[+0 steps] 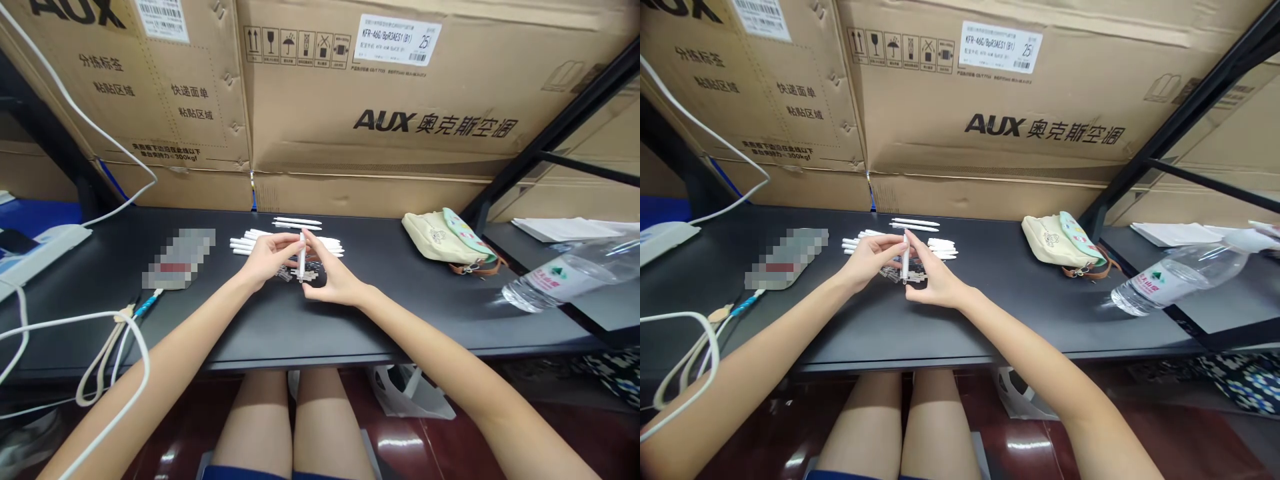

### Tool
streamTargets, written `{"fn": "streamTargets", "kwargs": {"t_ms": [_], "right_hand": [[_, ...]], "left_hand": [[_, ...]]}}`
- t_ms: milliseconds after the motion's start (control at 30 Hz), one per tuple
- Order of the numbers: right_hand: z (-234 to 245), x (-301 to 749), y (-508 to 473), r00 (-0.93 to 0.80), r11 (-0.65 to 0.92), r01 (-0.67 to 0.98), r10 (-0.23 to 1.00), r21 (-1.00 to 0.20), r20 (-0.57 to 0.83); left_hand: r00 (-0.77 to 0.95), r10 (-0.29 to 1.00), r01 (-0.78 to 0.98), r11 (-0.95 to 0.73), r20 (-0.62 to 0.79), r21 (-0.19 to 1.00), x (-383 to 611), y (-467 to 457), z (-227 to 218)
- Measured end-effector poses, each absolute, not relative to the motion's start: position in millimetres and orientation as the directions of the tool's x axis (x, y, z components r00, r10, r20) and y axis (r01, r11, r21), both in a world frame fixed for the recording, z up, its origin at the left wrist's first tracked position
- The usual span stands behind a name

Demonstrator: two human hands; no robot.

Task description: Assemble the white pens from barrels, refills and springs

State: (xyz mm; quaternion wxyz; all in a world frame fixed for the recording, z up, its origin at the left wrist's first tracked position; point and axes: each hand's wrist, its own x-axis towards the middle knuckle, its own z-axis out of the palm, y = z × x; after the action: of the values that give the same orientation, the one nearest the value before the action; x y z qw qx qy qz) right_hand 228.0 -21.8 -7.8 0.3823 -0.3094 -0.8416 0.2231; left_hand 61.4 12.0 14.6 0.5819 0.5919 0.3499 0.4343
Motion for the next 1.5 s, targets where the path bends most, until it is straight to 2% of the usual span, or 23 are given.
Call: {"fn": "streamTargets", "kwargs": {"t_ms": [600,700,800,867,967,1067,1167,1333,1433,1500], "right_hand": [[-8.6,227.8,-23.3,-0.515,0.709,0.318,0.687,-0.629,0.513],[-8.9,234.2,-18.7,-0.438,0.679,0.298,0.722,-0.671,0.536],[-5.1,246.4,-4.0,-0.264,0.624,0.347,0.781,-0.700,0.566],[0.0,253.2,9.3,-0.218,0.593,0.478,0.795,-0.648,0.567],[8.2,254.0,27.9,-0.385,0.580,0.659,0.807,-0.478,0.448],[11.8,245.0,40.0,-0.530,0.604,0.727,0.796,-0.325,0.292],[10.6,235.2,46.0,-0.557,0.587,0.774,0.809,-0.238,0.186],[9.7,228.1,47.2,-0.534,0.549,0.803,0.836,-0.234,0.127],[15.2,230.8,43.0,-0.491,0.531,0.803,0.847,-0.271,0.205],[19.9,236.7,38.1,-0.442,0.518,0.768,0.854,-0.375,0.275]], "left_hand": [[0.384,0.915,-0.091,-0.094,0.122,0.991,61.4,12.2,14.9],[0.339,0.930,-0.107,-0.109,0.140,0.988,60.0,14.3,14.7],[0.259,0.956,-0.133,-0.109,0.140,0.985,56.8,17.0,14.7],[0.225,0.966,-0.156,-0.092,0.126,0.983,54.3,18.8,14.7],[0.192,0.975,-0.189,-0.070,0.107,0.980,51.3,20.6,14.8],[0.177,0.979,-0.201,-0.069,0.106,0.977,50.1,21.2,15.1],[0.174,0.979,-0.213,-0.069,0.107,0.975,49.6,21.4,15.3],[0.173,0.979,-0.239,-0.063,0.106,0.969,48.4,20.9,15.8],[0.181,0.978,-0.232,-0.065,0.108,0.971,47.9,20.1,15.9],[0.186,0.977,-0.217,-0.064,0.106,0.974,47.7,19.8,15.7]]}}
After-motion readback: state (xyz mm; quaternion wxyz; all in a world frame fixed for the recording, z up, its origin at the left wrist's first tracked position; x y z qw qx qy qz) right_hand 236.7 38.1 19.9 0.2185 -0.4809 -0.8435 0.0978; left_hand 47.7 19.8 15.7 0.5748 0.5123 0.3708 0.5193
